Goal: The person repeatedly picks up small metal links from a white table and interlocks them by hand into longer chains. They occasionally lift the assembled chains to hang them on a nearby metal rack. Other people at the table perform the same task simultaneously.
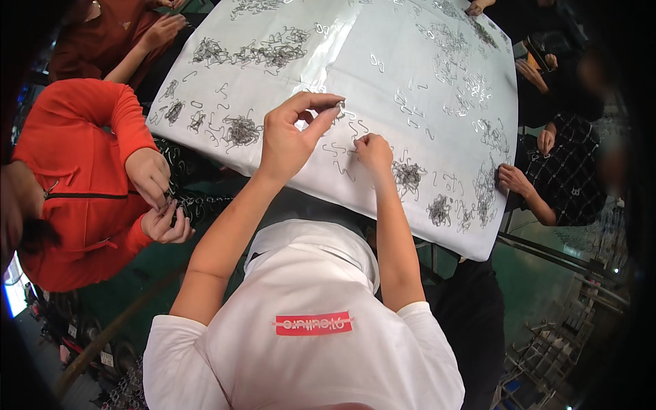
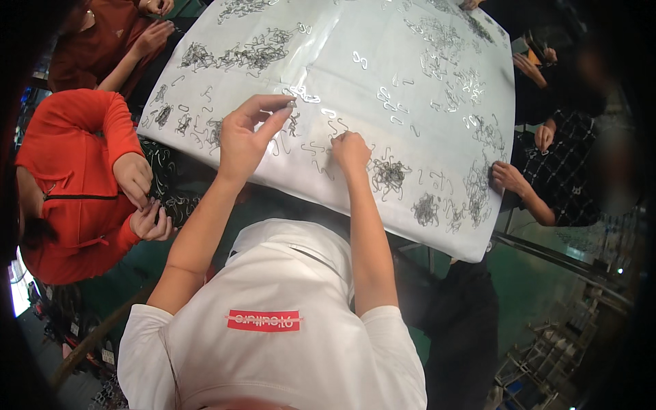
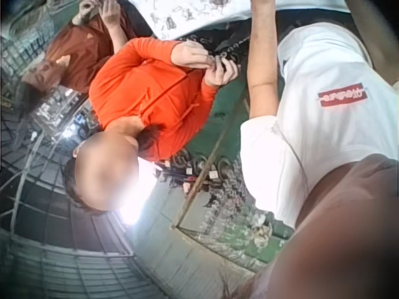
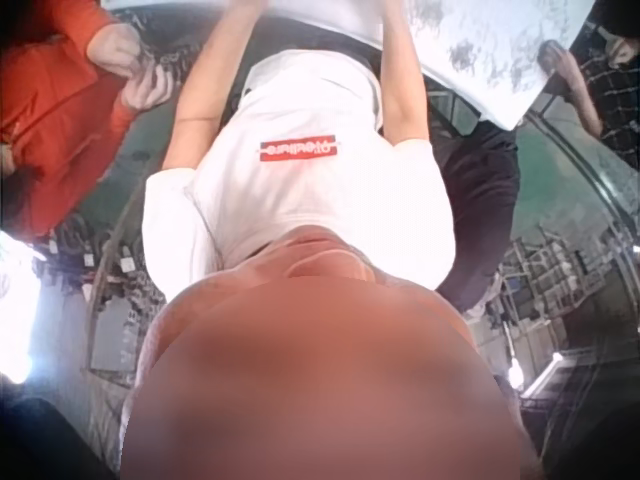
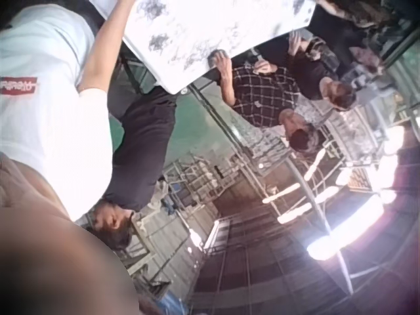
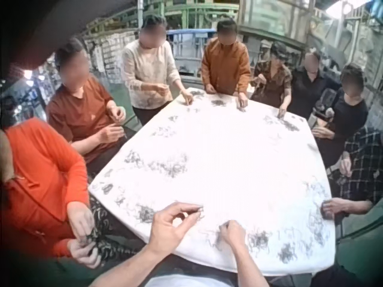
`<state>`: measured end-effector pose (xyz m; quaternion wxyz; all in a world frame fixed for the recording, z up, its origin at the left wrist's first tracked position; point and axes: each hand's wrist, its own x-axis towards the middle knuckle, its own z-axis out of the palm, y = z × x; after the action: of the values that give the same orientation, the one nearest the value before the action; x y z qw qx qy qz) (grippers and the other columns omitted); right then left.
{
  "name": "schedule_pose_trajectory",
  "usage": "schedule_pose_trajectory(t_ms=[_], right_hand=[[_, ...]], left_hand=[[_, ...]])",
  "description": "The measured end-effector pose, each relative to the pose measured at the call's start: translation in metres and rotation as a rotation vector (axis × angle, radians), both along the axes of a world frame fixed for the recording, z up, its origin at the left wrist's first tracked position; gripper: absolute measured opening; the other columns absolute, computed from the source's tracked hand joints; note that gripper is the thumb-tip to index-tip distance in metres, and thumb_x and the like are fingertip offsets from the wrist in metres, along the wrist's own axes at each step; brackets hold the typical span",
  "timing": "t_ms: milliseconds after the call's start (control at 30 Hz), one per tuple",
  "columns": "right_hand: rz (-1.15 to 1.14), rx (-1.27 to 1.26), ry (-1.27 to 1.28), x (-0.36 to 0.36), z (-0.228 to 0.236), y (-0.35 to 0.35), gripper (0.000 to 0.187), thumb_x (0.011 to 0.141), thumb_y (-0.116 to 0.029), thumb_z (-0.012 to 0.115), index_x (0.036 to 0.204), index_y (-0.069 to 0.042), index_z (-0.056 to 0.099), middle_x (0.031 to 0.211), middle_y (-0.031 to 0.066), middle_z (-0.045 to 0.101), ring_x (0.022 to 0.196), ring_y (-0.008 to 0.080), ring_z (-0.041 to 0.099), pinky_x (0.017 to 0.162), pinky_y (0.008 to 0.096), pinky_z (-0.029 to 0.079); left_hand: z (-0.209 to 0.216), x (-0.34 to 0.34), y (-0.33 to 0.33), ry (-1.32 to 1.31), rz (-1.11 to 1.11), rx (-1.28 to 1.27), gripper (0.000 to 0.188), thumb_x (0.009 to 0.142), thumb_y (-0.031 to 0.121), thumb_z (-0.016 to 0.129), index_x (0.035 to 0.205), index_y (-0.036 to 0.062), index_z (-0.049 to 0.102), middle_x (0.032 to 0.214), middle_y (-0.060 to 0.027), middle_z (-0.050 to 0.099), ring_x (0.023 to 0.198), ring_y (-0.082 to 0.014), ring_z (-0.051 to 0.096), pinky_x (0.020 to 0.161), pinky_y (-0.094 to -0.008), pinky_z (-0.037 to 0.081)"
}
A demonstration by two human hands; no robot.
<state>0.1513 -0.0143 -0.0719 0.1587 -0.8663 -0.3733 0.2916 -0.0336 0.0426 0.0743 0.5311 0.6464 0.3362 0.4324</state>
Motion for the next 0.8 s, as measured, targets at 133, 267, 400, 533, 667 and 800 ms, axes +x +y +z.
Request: schedule_pose_trajectory(t_ms=[133,267,400,533,667,800], right_hand=[[-0.152,0.542,0.673,-0.004,0.079,-0.016,0.018,0.084,-0.019,0.068,0.09,-0.002,0.066,0.08,0.0013,0.06,0.074,0.0076,0.05,0.072,0.0235,0.04],[-0.054,0.729,1.015,-0.018,0.149,-0.019,0.016,0.086,-0.017,0.068,0.09,-0.002,0.065,0.082,-0.0023,0.058,0.077,0.0069,0.048,0.075,0.0229,0.038],[-0.01,0.749,1.076,-0.026,0.173,-0.015,0.015,0.086,-0.016,0.068,0.092,-0.002,0.065,0.083,-0.0019,0.059,0.079,0.0069,0.049,0.077,0.0224,0.037],[-0.064,0.76,1.022,-0.023,0.173,-0.013,0.013,0.087,-0.013,0.066,0.093,-0.002,0.064,0.085,-0.002,0.059,0.081,0.0069,0.05,0.078,0.0223,0.038],[-0.055,0.875,0.977,-0.021,0.173,-0.013,0.011,0.088,-0.01,0.065,0.094,-0.001,0.063,0.087,-0.0013,0.059,0.083,0.0072,0.05,0.079,0.0218,0.038],[-0.07,0.966,0.949,-0.015,0.179,-0.017,0.009,0.088,-0.007,0.064,0.093,-0.001,0.062,0.089,-0.0005,0.058,0.084,0.0073,0.05,0.078,0.0212,0.038]], left_hand=[[0.002,-0.002,-0.003,0.01,-0.02,-0.024,0.016,0.084,0.002,0.067,0.1,0.0023,0.069,0.091,-0.0021,0.069,0.075,-0.0063,0.06,0.067,-0.0204,0.047],[0.006,0.0,-0.006,0.018,-0.02,0.019,0.012,0.082,0.004,0.07,0.093,0.0042,0.069,0.086,-0.0011,0.07,0.07,-0.0065,0.057,0.065,-0.0223,0.046],[0.01,0.005,-0.008,0.0,-0.02,0.076,0.009,0.08,0.007,0.071,0.089,0.0056,0.071,0.081,-0.0013,0.071,0.071,-0.0097,0.062,0.066,-0.0254,0.046],[0.012,0.011,-0.008,-0.026,-0.045,0.136,0.009,0.08,0.006,0.071,0.088,0.006,0.071,0.081,-0.0014,0.071,0.071,-0.0112,0.063,0.066,-0.0259,0.046],[0.005,0.018,-0.004,-0.03,-0.09,0.179,0.012,0.08,0.004,0.071,0.092,0.0048,0.071,0.086,-0.0028,0.071,0.072,-0.01,0.06,0.068,-0.0251,0.047],[-0.036,0.026,0.033,0.041,0.102,0.187,0.012,0.081,0.008,0.07,0.092,0.0078,0.072,0.087,-0.0049,0.071,0.07,-0.0156,0.063,0.065,-0.0263,0.048]])
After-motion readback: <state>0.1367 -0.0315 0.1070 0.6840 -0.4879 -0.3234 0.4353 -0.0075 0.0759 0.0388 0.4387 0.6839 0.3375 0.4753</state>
